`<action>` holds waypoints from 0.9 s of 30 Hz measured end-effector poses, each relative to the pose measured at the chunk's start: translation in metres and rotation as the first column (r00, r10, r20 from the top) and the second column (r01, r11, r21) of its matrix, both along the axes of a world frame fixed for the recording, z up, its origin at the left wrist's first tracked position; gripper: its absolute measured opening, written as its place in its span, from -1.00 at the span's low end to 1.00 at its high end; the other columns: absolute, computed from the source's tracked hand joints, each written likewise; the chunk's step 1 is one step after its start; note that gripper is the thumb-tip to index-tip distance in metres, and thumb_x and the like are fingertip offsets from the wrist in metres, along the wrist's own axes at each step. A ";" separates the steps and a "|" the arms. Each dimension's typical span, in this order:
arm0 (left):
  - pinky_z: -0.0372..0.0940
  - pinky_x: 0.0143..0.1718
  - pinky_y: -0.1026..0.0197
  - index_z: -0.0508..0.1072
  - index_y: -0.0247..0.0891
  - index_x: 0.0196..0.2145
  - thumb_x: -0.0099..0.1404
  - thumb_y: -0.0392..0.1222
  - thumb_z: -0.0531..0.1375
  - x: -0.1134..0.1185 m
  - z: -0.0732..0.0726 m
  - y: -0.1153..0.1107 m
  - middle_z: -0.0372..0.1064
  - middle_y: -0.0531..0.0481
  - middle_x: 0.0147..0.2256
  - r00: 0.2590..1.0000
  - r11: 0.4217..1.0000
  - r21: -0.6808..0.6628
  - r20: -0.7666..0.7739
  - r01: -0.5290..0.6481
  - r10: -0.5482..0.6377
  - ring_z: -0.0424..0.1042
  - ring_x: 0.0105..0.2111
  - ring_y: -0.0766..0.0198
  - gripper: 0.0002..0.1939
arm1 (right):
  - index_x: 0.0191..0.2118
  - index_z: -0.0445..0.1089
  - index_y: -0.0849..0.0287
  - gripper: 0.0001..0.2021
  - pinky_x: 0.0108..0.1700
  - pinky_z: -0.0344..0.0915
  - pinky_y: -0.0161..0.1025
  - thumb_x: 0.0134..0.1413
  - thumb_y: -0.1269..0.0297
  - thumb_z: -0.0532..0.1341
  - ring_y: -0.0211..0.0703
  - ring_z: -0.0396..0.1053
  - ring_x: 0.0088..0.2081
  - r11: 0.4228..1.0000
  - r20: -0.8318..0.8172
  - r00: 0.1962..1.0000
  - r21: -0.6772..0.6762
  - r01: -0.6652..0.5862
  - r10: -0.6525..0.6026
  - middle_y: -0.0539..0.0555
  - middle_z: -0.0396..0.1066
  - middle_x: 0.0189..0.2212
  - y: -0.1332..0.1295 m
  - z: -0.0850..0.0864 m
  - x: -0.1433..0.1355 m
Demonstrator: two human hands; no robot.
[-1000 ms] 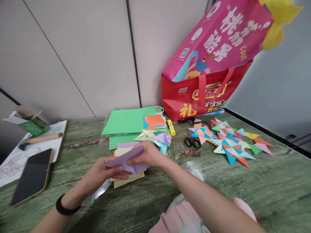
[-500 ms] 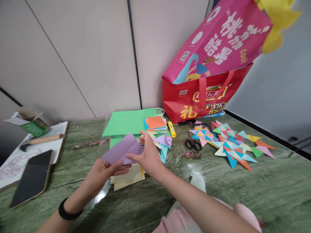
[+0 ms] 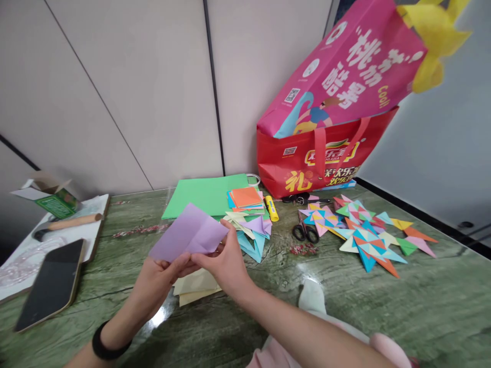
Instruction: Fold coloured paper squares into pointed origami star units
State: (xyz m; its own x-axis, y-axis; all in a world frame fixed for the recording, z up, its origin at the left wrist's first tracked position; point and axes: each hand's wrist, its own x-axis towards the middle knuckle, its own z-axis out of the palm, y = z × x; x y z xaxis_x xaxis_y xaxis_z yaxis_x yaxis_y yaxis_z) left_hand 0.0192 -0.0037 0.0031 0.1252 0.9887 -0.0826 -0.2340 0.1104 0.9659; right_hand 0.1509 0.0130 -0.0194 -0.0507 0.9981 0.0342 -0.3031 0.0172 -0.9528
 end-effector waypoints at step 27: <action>0.40 -0.49 0.28 0.44 -0.36 -0.28 0.10 -0.20 0.26 -0.005 0.011 -0.004 0.53 0.00 -0.59 0.994 0.999 -0.022 -0.103 0.032 -0.034 0.51 -0.62 0.23 -0.78 | -0.42 0.31 0.22 -0.63 -0.42 0.38 -0.25 -0.47 0.35 0.42 -0.22 0.39 -0.49 0.975 0.010 0.975 -0.028 -0.219 0.220 -0.03 0.42 -0.52 0.008 0.017 0.018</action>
State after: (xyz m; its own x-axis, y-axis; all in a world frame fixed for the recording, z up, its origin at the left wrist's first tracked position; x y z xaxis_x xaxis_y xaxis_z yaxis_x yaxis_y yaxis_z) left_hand 0.0145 -0.0077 0.0141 0.1478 0.9821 -0.1166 -0.1295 0.1361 0.9822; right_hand 0.1689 0.0209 -0.0019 -0.2690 0.9631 0.0057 -0.2839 -0.0736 -0.9560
